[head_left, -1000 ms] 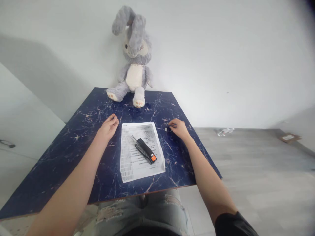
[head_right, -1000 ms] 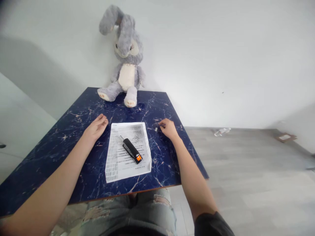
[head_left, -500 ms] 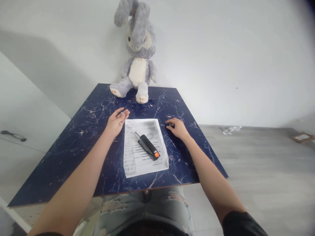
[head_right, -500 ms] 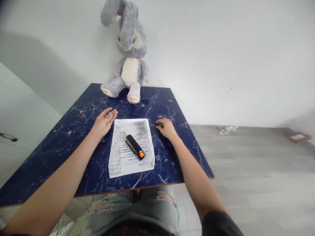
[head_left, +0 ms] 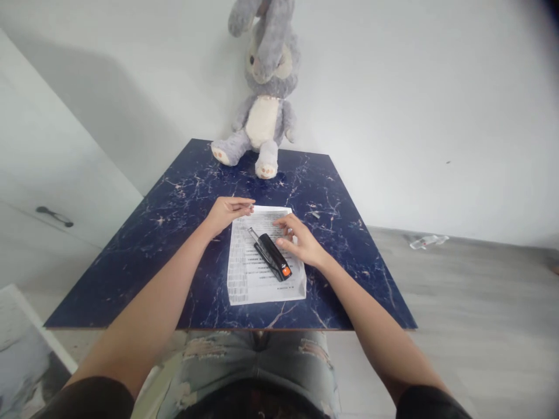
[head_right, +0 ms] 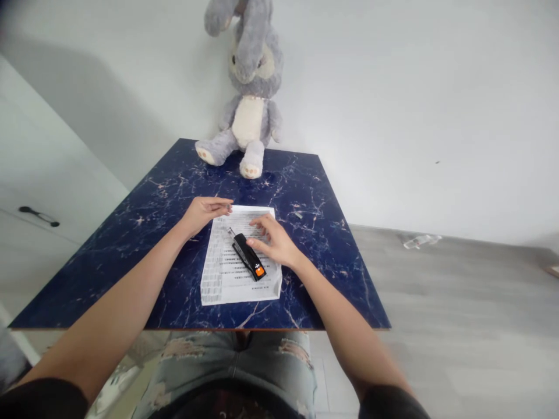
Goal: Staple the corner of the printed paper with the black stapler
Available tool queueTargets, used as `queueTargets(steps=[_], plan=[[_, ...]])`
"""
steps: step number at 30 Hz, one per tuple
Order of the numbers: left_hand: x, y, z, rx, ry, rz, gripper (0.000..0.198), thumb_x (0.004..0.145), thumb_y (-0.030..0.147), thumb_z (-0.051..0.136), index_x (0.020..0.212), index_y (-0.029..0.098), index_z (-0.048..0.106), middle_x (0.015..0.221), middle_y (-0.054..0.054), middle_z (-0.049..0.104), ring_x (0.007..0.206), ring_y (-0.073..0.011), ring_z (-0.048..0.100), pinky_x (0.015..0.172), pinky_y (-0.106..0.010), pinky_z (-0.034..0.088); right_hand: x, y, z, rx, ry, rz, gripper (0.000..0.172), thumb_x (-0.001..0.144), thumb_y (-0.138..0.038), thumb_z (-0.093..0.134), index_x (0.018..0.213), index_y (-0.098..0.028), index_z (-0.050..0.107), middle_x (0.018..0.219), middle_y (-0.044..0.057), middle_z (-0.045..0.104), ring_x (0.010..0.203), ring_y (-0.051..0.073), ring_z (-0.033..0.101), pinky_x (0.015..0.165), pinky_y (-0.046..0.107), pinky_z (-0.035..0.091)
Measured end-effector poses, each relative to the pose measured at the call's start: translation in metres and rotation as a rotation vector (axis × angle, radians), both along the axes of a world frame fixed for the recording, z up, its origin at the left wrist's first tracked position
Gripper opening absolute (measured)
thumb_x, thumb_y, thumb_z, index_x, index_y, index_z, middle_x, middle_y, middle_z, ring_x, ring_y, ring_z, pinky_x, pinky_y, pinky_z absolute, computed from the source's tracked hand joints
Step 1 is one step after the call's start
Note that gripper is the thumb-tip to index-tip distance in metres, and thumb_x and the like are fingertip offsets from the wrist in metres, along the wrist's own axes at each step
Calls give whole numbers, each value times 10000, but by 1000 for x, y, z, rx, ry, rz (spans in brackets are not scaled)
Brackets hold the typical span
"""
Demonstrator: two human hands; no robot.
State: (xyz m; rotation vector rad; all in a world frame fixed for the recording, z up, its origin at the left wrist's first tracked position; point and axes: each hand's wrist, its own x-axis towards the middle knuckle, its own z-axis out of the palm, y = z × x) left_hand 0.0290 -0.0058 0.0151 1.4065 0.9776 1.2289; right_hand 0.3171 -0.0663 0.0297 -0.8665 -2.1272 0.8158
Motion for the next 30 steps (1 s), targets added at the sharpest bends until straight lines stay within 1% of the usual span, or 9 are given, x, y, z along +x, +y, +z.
queueTargets(steps=[2, 3, 6, 8, 10, 12, 16, 24, 30], plan=[[-1, -2, 10, 23, 165, -68, 486, 646, 352, 990, 1071, 161, 851, 956, -125, 821, 874, -242, 777, 895, -387, 624, -10, -7, -1, -53, -67, 69, 542, 922, -572, 755, 1295, -220, 580, 1115, 71, 606, 895, 207, 586, 783, 343, 529], [-1, -3, 15, 43, 253, -110, 444, 650, 337, 983, 1039, 166, 857, 956, -124, 824, 872, -246, 777, 899, -389, 619, -12, -8, -3, -70, -89, 87, 554, 908, -562, 773, 1294, -221, 569, 1113, 67, 603, 887, 203, 579, 791, 344, 526], [0, -7, 25, 127, 472, -270, 275, 704, 303, 940, 945, 189, 869, 973, -112, 829, 872, -240, 770, 890, -367, 603, -15, -9, -6, -106, -103, 141, 503, 916, -517, 768, 1279, -226, 576, 1107, 60, 603, 855, 191, 571, 792, 341, 518], [-1, -10, 25, 181, 538, -380, 220, 750, 288, 908, 955, 217, 872, 981, -94, 831, 885, -226, 767, 893, -343, 589, -14, -8, -7, -112, -97, 167, 478, 929, -484, 754, 1292, -225, 581, 1096, 57, 611, 835, 187, 571, 782, 340, 510], [-2, -12, 20, 214, 524, -460, 199, 784, 276, 886, 978, 234, 873, 989, -85, 830, 906, -215, 768, 907, -326, 578, -15, -9, -6, -118, -93, 168, 456, 937, -456, 744, 1295, -222, 587, 1091, 56, 621, 819, 184, 574, 763, 336, 502], [-4, -12, 12, 227, 486, -507, 195, 792, 266, 883, 986, 242, 873, 998, -86, 828, 912, -211, 770, 911, -319, 575, -15, -9, -5, -126, -92, 160, 441, 939, -444, 745, 1286, -217, 596, 1085, 56, 627, 810, 183, 580, 746, 330, 496], [-4, -9, 1, 248, 447, -516, 192, 781, 242, 889, 972, 253, 875, 969, -77, 824, 879, -198, 764, 879, -301, 572, -16, -10, -3, -123, -107, 176, 417, 958, -439, 729, 1292, -220, 608, 1061, 56, 626, 845, 197, 591, 770, 342, 507], [-4, -8, 1, 192, 368, -520, 216, 761, 195, 901, 964, 265, 877, 921, -68, 815, 850, -190, 761, 840, -291, 581, -16, -12, 1, -124, -140, 186, 374, 981, -430, 710, 1284, -235, 613, 1033, 57, 633, 870, 211, 594, 798, 361, 528], [-7, -8, 1, 196, 376, -577, 219, 818, 225, 860, 1035, 250, 866, 1040, -93, 823, 986, -216, 773, 953, -328, 590, -16, -13, 4, -144, -139, 189, 375, 985, -442, 705, 1278, -228, 609, 1042, 61, 644, 871, 211, 595, 791, 359, 530]])
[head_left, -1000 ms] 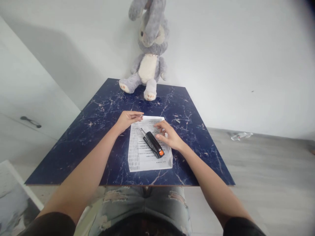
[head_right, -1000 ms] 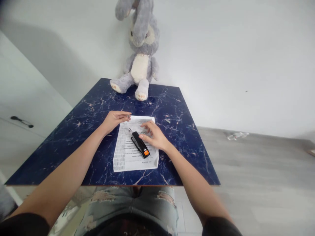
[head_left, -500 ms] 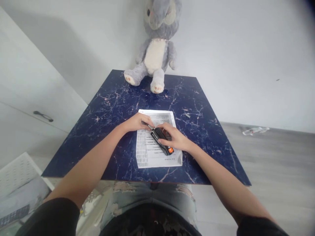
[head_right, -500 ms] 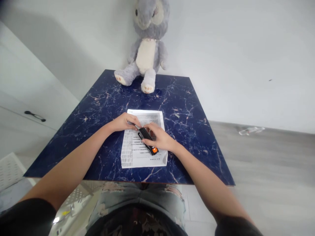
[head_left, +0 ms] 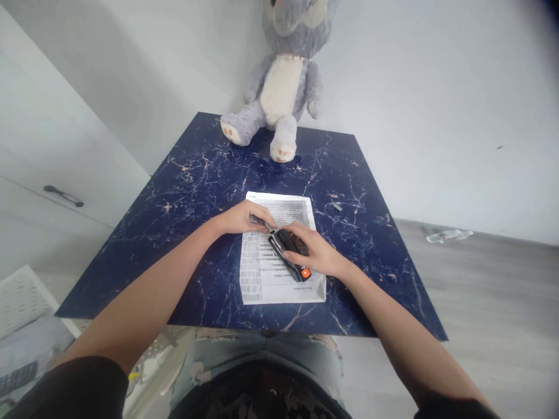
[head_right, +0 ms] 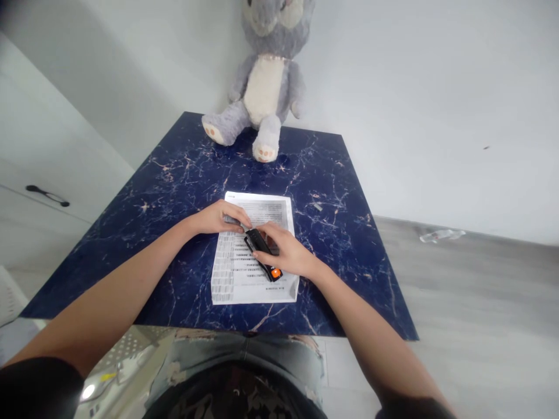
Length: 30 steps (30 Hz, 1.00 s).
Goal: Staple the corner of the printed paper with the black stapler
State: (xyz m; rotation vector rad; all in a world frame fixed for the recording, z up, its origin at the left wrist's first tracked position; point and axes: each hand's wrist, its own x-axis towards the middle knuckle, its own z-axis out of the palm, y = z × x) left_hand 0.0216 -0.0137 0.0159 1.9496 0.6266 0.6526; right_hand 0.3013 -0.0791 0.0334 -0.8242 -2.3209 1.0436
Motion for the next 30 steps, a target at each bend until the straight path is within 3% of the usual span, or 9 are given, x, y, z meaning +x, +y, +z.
queueTargets(steps=[9, 14, 21, 23, 25, 27, 30], plan=[[2, -3, 2, -42, -17, 49, 213, 761, 283, 915, 957, 214, 869, 986, -100, 831, 934, -226, 787, 923, -329, 606, 2, 0, -2, -24, -8, -7, 371, 978, -450, 708, 1251, -222, 604, 1025, 54, 655, 843, 202, 593, 760, 335, 510], [-1, -1, 3, -13, -31, 62, 153, 746, 260, 922, 891, 253, 873, 1008, -91, 831, 947, -227, 793, 939, -337, 603, -1, -4, -1, -100, -46, -53, 246, 947, -413, 701, 990, -221, 553, 750, -39, 541, 639, 141, 493, 600, 271, 398], [-16, 0, 1, -83, 14, 128, 236, 807, 290, 879, 1039, 249, 870, 1017, -92, 835, 981, -248, 799, 938, -350, 617, 1, -4, -2, -5, 7, -150, 171, 899, -282, 549, 791, -226, 428, 666, -49, 451, 591, 124, 416, 573, 267, 339], [-12, -4, 3, -135, -21, 100, 269, 765, 290, 911, 1024, 231, 869, 970, -99, 835, 930, -258, 803, 889, -361, 632, 3, -6, 0, 30, 34, -99, 76, 858, -275, 572, 863, -222, 517, 704, -40, 512, 606, 130, 453, 579, 266, 372], [-3, -11, 8, -142, -39, 27, 341, 705, 272, 950, 1034, 234, 866, 992, -104, 833, 939, -266, 798, 874, -369, 631, 6, -10, 2, 65, 37, -1, 203, 813, -262, 598, 1012, -221, 602, 775, -23, 599, 631, 141, 511, 601, 269, 426], [8, -18, 14, -83, -32, -52, 456, 627, 240, 989, 1063, 261, 860, 1141, -112, 814, 1059, -283, 771, 913, -378, 612, 8, -14, 3, 107, 24, 99, 321, 783, -246, 599, 1102, -224, 632, 835, -1, 654, 663, 157, 562, 639, 281, 480], [24, -27, 20, 2, -31, -104, 523, 564, 213, 1013, 1056, 285, 852, 1297, -109, 759, 1122, -279, 734, 920, -367, 582, 8, -17, 3, 168, 15, 166, 305, 793, -236, 596, 1093, -222, 650, 863, 25, 679, 698, 177, 605, 672, 298, 521]])
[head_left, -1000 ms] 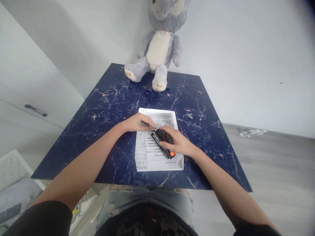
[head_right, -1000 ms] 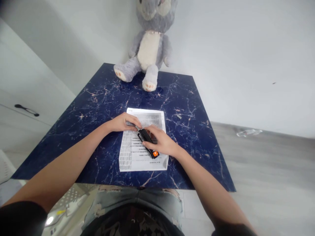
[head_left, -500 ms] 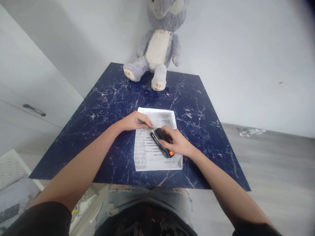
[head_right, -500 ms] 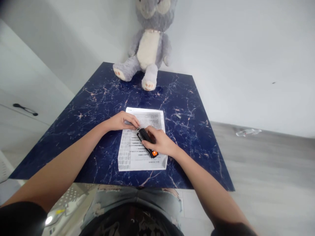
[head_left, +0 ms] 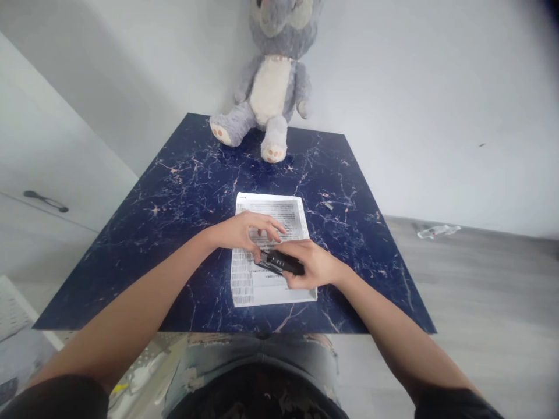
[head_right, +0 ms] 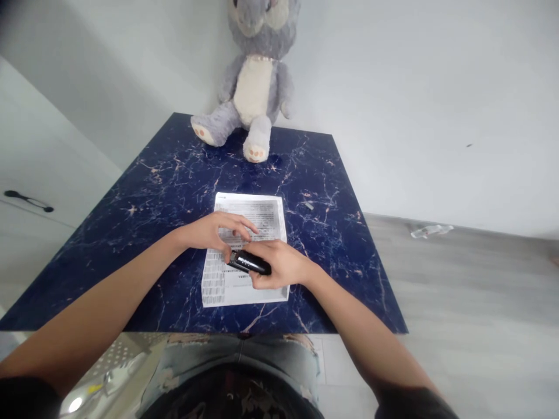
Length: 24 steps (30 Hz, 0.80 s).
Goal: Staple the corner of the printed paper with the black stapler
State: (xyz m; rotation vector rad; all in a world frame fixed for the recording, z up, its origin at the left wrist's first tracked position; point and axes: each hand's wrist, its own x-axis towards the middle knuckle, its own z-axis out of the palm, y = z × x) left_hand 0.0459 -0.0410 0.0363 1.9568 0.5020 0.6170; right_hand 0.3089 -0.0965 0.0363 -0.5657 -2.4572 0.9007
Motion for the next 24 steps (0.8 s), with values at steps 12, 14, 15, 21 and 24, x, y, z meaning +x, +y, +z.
queueTargets(steps=[12, 14, 15, 21, 24], plan=[[11, -4, -5, 109, -10, 8, 206, 781, 306, 890, 890, 202, 749, 1098, -81, 764, 982, -212, 704, 896, -345, 545, -6, -1, 3, -32, 56, -35, 200, 935, -266, 667, 1118, -187, 652, 829, 15, 677, 640, 134, 579, 632, 259, 480], [6, 0, -9, 95, 27, 48, 248, 780, 354, 893, 919, 200, 759, 998, -62, 766, 884, -186, 688, 825, -313, 535, -8, 0, 5, -62, 28, -109, 154, 928, -266, 670, 1062, -195, 639, 775, -13, 637, 605, 120, 541, 606, 247, 444], [3, 3, -12, 89, 49, 83, 277, 769, 377, 900, 930, 197, 764, 961, -53, 764, 838, -173, 673, 789, -300, 524, -9, 1, 5, -75, 11, -155, 131, 928, -273, 673, 1025, -198, 626, 747, -26, 611, 591, 113, 518, 594, 242, 422], [-18, 24, -24, 337, 209, 593, 158, 938, 328, 703, 872, 198, 763, 916, -40, 753, 845, -182, 634, 886, -345, 498, -10, 9, 3, -93, -53, -353, 258, 951, -348, 679, 825, -207, 503, 658, -58, 482, 575, 101, 417, 567, 245, 319], [-22, 29, -29, 499, 427, 628, 128, 953, 298, 673, 968, 220, 773, 1116, -68, 732, 1042, -245, 631, 1047, -440, 451, -6, 13, 5, -137, -79, -307, 295, 978, -452, 679, 888, -207, 540, 673, -58, 476, 590, 109, 420, 569, 252, 311]])
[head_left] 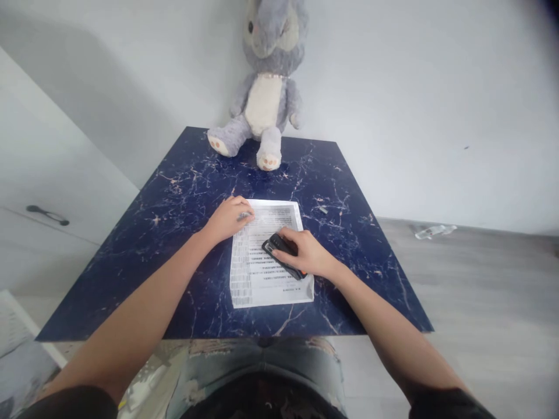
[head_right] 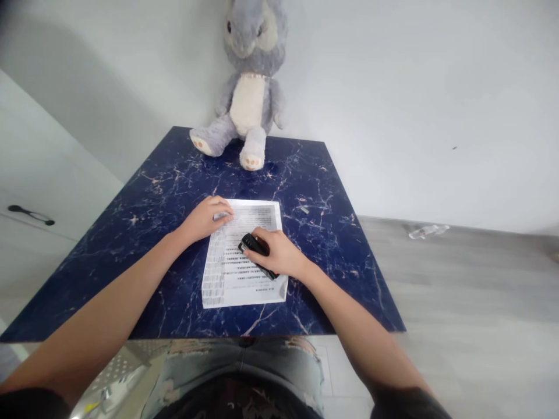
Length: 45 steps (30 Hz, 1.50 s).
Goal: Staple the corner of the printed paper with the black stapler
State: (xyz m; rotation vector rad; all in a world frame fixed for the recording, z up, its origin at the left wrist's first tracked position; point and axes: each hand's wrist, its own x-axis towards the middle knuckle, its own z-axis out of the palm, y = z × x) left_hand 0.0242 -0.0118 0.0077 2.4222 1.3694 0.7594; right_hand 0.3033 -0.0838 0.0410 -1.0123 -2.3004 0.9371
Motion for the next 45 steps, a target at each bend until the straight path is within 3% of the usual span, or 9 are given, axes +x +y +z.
queueTargets(steps=[7, 12, 15, 21, 27, 31, 36, 39, 45], plan=[[15, -5, -9, 34, 229, -13, 275, 1015, 347, 599, 1252, 246, 697, 1394, -108, 612, 1263, -314, 559, 1100, -505, 437, 13, 8, 1, -73, 6, 90, 466, 931, -630, 730, 1021, -199, 579, 740, -49, 505, 651, 128, 450, 607, 264, 350], [25, -13, -11, 26, 205, 338, 501, 1010, 360, 590, 1457, 136, 570, 1566, -239, 453, 1452, -415, 414, 1187, -570, 373, 9, 7, -5, -12, -70, 140, 402, 932, -524, 739, 977, -214, 487, 802, -32, 542, 663, 138, 494, 621, 281, 363], [26, -16, -11, 1, 219, 421, 524, 1022, 371, 566, 1487, 131, 550, 1525, -251, 492, 1424, -424, 442, 1176, -578, 386, 8, 7, -7, -11, -71, 144, 324, 963, -446, 694, 944, -219, 462, 785, -35, 538, 656, 137, 498, 624, 282, 365], [26, -14, -10, 21, 203, 331, 364, 999, 269, 574, 1332, 158, 669, 1328, -190, 588, 1265, -384, 550, 1121, -563, 451, 8, 4, -2, -19, -95, 133, 247, 972, -367, 656, 938, -218, 463, 785, -30, 533, 658, 140, 503, 641, 289, 367], [25, -8, -12, 34, -143, 239, 349, 936, 72, 517, 1179, 192, 737, 1266, -111, 594, 1144, -246, 633, 1111, -433, 509, 4, 1, -1, -44, -67, 107, 217, 959, -348, 639, 924, -212, 474, 798, -20, 539, 679, 148, 498, 654, 292, 370], [19, -4, -15, -21, -247, 248, 346, 910, 66, 523, 1092, 193, 788, 1258, -90, 680, 1115, -232, 667, 1117, -432, 507, 10, 6, -6, -68, 68, -61, 199, 934, -365, 624, 895, -205, 511, 862, 7, 576, 782, 182, 532, 723, 307, 407], [17, -4, -17, -31, -314, 188, 320, 909, 105, 545, 1094, 199, 789, 1205, -68, 736, 963, -196, 685, 975, -380, 564, 26, 15, -5, -191, 230, -312, 235, 992, -431, 553, 1019, -200, 592, 974, 29, 651, 884, 218, 581, 778, 318, 453], [20, -6, -17, -34, -301, 154, 312, 896, 105, 563, 1099, 197, 780, 1231, -68, 720, 927, -186, 677, 922, -356, 570, 24, 14, 0, -85, 109, -261, 271, 993, -470, 601, 996, -201, 574, 909, 21, 631, 816, 201, 557, 749, 315, 428], [26, -8, -16, -3, -149, 119, 314, 915, 90, 530, 1105, 181, 762, 1151, -90, 685, 1129, -246, 649, 1089, -405, 510, 2, 4, -1, 69, 24, -169, 268, 999, -434, 615, 896, -212, 506, 817, 4, 567, 723, 173, 514, 698, 309, 397]])
